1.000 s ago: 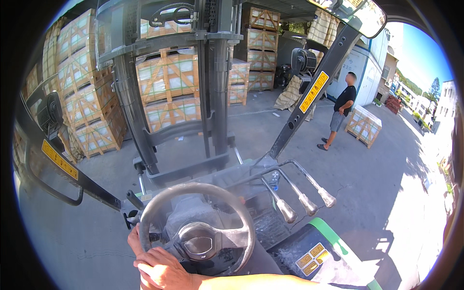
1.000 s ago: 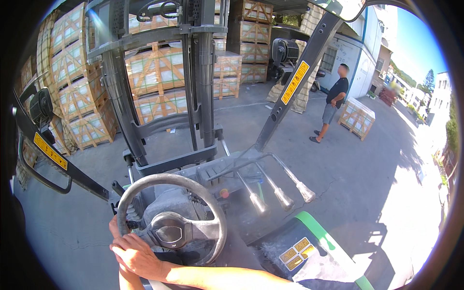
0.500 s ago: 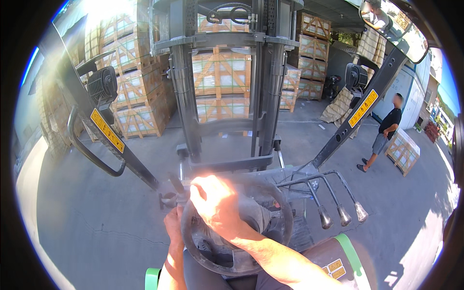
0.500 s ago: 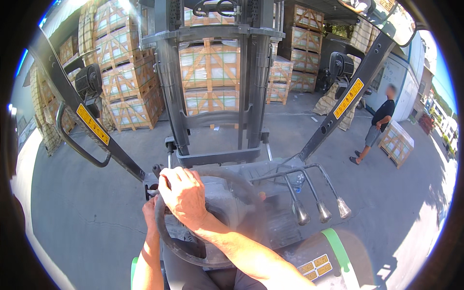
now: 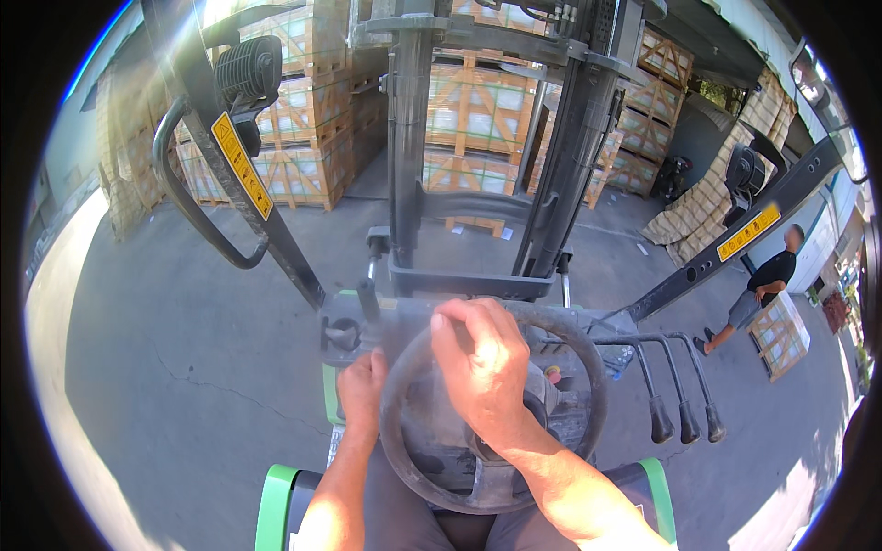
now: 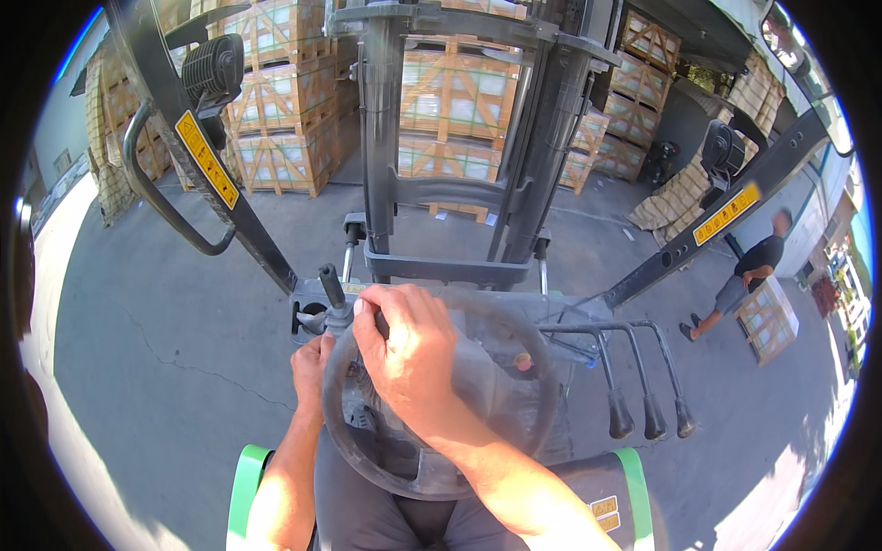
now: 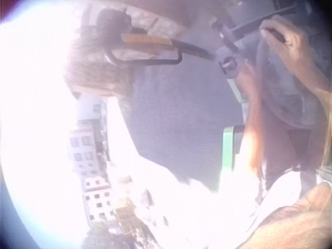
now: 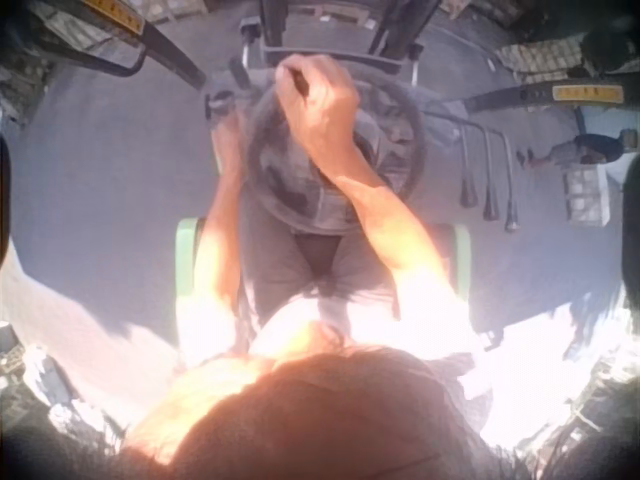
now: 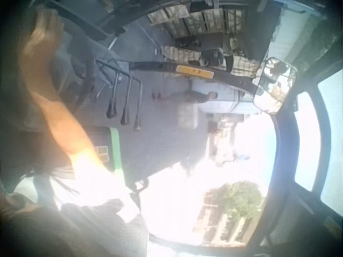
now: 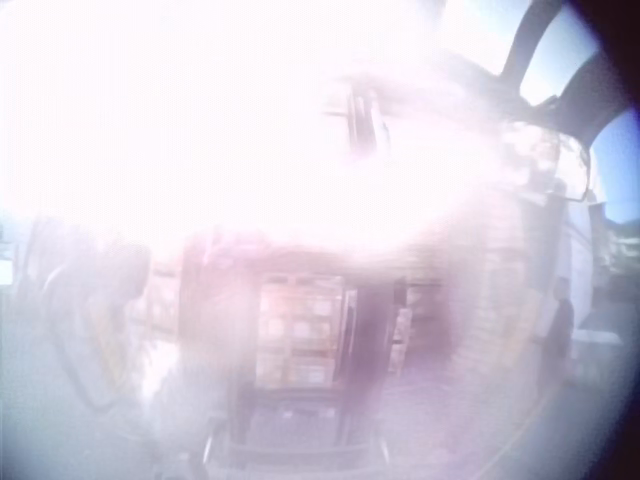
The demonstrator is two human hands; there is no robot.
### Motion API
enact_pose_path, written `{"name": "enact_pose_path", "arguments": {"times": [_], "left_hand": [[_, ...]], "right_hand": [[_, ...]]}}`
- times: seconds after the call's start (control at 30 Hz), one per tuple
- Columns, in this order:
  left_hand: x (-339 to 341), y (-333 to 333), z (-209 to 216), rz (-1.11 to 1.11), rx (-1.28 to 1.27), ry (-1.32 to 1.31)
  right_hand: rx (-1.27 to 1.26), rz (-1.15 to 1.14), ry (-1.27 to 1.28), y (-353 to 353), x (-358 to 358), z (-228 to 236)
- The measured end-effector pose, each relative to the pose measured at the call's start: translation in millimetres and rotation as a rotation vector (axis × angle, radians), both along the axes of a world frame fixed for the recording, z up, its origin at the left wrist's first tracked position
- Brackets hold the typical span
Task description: The person operates a forklift in a warehouse, maneuvering the vehicle to position the forks under a pallet of stacked boxes. They lift the load, drive forward, and place the pallet onto a higher stack before reversing and repositioning for another lift.
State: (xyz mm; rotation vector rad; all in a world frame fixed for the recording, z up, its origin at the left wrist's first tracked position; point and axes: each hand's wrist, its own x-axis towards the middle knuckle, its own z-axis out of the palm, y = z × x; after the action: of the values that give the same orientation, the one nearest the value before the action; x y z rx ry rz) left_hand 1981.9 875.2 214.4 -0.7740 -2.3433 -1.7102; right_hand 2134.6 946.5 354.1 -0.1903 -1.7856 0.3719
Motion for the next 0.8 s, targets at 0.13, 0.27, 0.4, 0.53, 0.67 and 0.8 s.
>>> {"name": "enact_pose_path", "arguments": {"times": [0.13, 0.27, 0.4, 0.53, 0.67, 0.8], "left_hand": [[-1, 1, 3, 0.003, -0.007, 0.007], [0, 2, 5, -0.003, 0.005, -0.032], [-1, 1, 5, -0.022, 0.008, -0.021], [-1, -2, 5, -0.053, 0.038, -0.005], [0, -5, 7, -0.094, 0.029, -0.042], [0, -3, 13, -0.072, -0.015, -0.087]], "right_hand": [[-0.011, 0.02, 0.014, -3, -6, 0], [0.02, -0.011, 0.006, -8, -11, -2], [0.014, 0.025, -0.031, -21, -14, -7], [0.028, 0.083, -0.051, -37, -16, -16], [0.05, 0.156, -0.064, -54, -14, -29], [0.061, 0.189, -0.123, -70, -2, -48]]}}
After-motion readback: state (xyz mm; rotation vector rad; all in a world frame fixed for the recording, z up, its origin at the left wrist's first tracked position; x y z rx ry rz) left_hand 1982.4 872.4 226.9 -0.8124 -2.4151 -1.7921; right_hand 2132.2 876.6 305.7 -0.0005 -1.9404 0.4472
